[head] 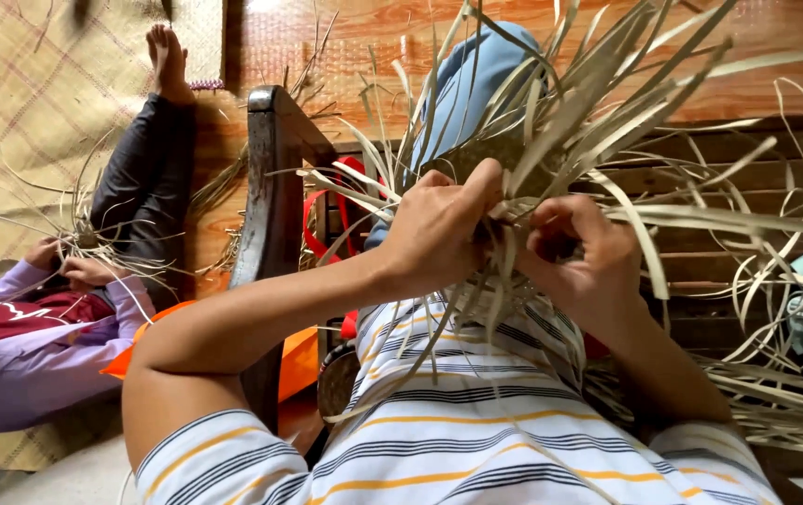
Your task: Weaving natural fibers to construct a basket or similar item
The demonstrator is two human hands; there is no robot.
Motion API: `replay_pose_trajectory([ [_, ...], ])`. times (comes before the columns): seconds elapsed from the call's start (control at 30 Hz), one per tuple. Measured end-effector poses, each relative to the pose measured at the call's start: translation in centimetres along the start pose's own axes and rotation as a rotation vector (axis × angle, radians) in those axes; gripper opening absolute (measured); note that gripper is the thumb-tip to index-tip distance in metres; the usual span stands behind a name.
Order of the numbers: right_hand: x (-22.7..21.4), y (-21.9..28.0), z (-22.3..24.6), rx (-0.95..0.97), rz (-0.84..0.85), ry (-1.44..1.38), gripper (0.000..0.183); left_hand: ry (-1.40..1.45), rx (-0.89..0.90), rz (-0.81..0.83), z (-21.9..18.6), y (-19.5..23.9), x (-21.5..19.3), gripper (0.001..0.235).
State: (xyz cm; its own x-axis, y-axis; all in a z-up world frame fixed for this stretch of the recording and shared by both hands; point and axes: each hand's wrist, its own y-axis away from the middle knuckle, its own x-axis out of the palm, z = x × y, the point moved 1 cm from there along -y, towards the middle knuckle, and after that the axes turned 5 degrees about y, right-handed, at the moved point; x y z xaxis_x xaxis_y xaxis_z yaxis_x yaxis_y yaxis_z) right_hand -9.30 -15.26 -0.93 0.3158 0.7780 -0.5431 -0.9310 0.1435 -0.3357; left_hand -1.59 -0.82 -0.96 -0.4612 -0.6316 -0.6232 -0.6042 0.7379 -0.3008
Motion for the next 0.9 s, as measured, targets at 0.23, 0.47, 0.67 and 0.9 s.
replay_pose_trajectory([
  [0.23,-1.4,-4.3,1.3,-0.078,0.089,-0.388,0.049,-0.025,0.038,-0.052,0.9,0.3,0.2,0.025],
  [0.47,-2.3,-1.3,0.6,-0.351,0.232,0.303,0.022,-0.045,0.062,-0.039,0.3,0.2,0.1,0.026],
  [0.67,-1.6,-2.2,-0.6,-0.261,0.422,0.479,0.027,-0.104,0.128,-0.108,0.6,0.4,0.3,0.014],
  [0.9,-1.1,-3.0,-0.4,-0.196,0.461,0.198,0.026,-0.084,0.083,-0.056,0.2,0.3,-0.2,0.018],
])
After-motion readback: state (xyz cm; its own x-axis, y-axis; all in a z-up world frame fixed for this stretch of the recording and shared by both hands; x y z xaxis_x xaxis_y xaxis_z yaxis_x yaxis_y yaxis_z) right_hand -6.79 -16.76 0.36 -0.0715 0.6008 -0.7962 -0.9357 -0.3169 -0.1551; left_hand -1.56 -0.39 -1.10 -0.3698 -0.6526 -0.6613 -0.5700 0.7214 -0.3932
